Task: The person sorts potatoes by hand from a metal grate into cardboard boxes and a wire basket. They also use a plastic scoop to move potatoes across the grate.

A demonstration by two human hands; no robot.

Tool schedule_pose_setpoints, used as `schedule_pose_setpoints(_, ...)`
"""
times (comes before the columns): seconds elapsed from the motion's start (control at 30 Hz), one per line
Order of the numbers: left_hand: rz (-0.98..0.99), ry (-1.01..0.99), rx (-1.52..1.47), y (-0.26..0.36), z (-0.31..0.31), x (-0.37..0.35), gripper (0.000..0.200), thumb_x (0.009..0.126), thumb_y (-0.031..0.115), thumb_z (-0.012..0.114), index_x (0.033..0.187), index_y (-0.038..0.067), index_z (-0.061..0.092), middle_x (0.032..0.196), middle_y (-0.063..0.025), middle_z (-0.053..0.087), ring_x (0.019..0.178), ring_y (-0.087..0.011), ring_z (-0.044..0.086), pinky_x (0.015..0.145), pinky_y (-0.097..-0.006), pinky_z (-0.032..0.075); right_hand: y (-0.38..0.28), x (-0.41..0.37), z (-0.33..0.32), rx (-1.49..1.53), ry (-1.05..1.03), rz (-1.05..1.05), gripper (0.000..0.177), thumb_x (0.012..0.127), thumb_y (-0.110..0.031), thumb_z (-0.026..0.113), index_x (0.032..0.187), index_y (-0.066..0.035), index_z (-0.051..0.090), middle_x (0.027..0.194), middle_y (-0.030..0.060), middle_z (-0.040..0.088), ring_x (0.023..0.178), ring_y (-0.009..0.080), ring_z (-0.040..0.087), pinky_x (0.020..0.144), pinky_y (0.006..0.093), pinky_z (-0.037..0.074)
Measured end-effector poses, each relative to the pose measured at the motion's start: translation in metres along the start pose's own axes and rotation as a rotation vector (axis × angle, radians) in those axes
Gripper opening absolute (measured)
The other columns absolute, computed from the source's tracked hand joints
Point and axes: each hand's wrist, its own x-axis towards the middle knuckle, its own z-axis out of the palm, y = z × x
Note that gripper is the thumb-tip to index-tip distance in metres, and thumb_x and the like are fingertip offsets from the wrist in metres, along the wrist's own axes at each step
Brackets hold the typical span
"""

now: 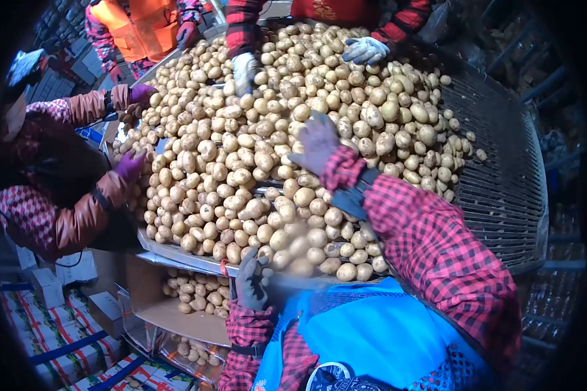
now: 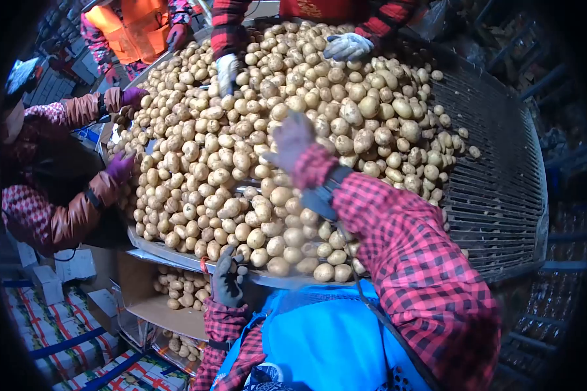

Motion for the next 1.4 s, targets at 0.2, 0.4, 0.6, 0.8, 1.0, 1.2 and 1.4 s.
schedule_pose_setpoints(0.2,-0.166,0.059,0.19,0.006,-0.007,0.015,0.042,0.098,0.029,0.046,0.134,0.009,0.05,0.123,-0.017,0.059,0.081,-0.0193,0.066,0.053,-0.0198,0.045,-0.117,0.048,-0.009,0.281,-0.301,-0.102,0.081,0.079,-0.066,0.058,0.129,-0.003,0.05,0.131,0.0175,0.052,0.127,0.039,0.041,0.101,0.0549,0.036)
schedule_pose_setpoints(0.4,-0.274,0.031,-0.026,0.001,-0.015,0.027,0.036,0.1,0.037,0.047,0.121,0.01,0.057,0.101,-0.0056,0.065,0.068,-0.0165,0.062,0.04,-0.0145,0.036,-0.171,-0.035,0.016,0.348,-0.088,-0.417,0.08,0.08,-0.06,0.06,0.139,-0.008,0.045,0.149,0.0249,0.03,0.142,0.044,0.02,0.11,0.0624,0.024)
schedule_pose_setpoints(0.6,-0.25,0.086,0.082,0.003,-0.016,0.021,0.04,0.1,0.035,0.042,0.13,0.01,0.052,0.115,-0.0116,0.063,0.077,-0.021,0.066,0.05,-0.0197,0.039,-0.046,-0.074,0.009,0.697,0.185,-0.413,0.058,0.079,-0.034,0.068,0.127,-0.005,0.054,0.126,0.0221,0.051,0.118,0.0372,0.048,0.102,0.0476,0.038)
schedule_pose_setpoints(0.8,-0.262,0.063,0.048,0.002,-0.019,0.025,0.039,0.099,0.04,0.047,0.126,0.012,0.054,0.108,-0.01,0.066,0.07,-0.0192,0.066,0.045,-0.0204,0.044,0.095,-0.046,-0.021,0.13,0.154,0.373,0.06,0.081,-0.054,0.061,0.122,-0.01,0.058,0.122,0.0098,0.057,0.114,0.0303,0.049,0.096,0.0497,0.039)
schedule_pose_setpoints(1.0,-0.226,0.041,0.042,0.0,-0.014,0.022,0.04,0.099,0.038,0.047,0.128,0.011,0.053,0.112,-0.0116,0.064,0.073,-0.0217,0.066,0.046,-0.0211,0.045,-0.024,-0.076,-0.019,0.279,-0.269,0.075,0.072,0.074,-0.054,0.065,0.125,-0.003,0.058,0.136,0.0213,0.044,0.123,0.0419,0.041,0.099,0.0541,0.038)
schedule_pose_setpoints(1.2,-0.082,0.114,0.113,0.002,-0.005,0.016,0.046,0.097,0.038,0.045,0.132,0.008,0.051,0.122,-0.0145,0.061,0.082,-0.0242,0.068,0.052,-0.0203,0.046,0.001,-0.104,-0.032,1.068,-0.108,-0.1,0.064,0.078,-0.034,0.073,0.13,-0.005,0.051,0.132,0.015,0.048,0.117,0.0318,0.049,0.094,0.0388,0.047)
schedule_pose_setpoints(1.4,-0.147,0.009,-0.035,0.002,-0.017,0.02,0.047,0.1,0.035,0.046,0.137,0.006,0.045,0.121,-0.0142,0.061,0.078,-0.0228,0.068,0.049,-0.0206,0.052,0.167,-0.073,-0.044,0.193,0.238,0.398,0.053,0.076,-0.016,0.071,0.127,-0.013,0.056,0.129,0.0163,0.051,0.117,0.0357,0.051,0.099,0.0447,0.043)
